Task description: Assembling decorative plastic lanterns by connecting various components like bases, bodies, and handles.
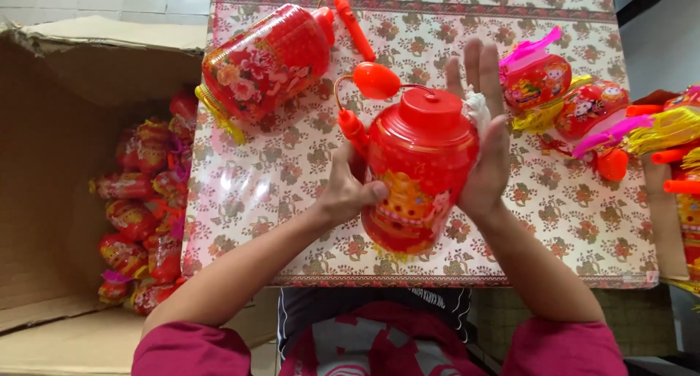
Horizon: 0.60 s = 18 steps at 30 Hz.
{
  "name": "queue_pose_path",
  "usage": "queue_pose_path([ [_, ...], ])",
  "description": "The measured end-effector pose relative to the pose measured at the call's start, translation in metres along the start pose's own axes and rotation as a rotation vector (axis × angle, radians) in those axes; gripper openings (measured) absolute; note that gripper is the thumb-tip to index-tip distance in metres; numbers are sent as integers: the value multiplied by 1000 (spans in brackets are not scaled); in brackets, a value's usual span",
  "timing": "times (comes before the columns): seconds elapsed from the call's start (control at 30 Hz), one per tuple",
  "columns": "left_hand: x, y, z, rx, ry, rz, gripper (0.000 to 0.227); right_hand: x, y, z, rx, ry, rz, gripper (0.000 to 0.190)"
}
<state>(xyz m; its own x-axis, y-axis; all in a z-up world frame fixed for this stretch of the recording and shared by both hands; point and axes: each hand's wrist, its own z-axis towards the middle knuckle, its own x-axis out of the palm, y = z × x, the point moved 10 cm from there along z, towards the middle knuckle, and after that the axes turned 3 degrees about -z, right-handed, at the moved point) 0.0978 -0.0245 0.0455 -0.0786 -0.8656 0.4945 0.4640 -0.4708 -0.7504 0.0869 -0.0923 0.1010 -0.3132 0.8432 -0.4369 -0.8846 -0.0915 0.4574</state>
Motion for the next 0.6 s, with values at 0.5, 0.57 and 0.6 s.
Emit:
queue_pose_path([
  [0.5, -53, 30, -10, -226, -252, -144, 69, -17, -24, -10, 39, -34, 249, 65],
  [0.57, -44, 35, -11, -235, -203, -63, 69, -27, -32, -7, 92, -107, 336, 68],
  [0.6, -40, 40, -11, -245, -172, -67, 73, -25, -46, -13, 151, -158, 658, 70],
])
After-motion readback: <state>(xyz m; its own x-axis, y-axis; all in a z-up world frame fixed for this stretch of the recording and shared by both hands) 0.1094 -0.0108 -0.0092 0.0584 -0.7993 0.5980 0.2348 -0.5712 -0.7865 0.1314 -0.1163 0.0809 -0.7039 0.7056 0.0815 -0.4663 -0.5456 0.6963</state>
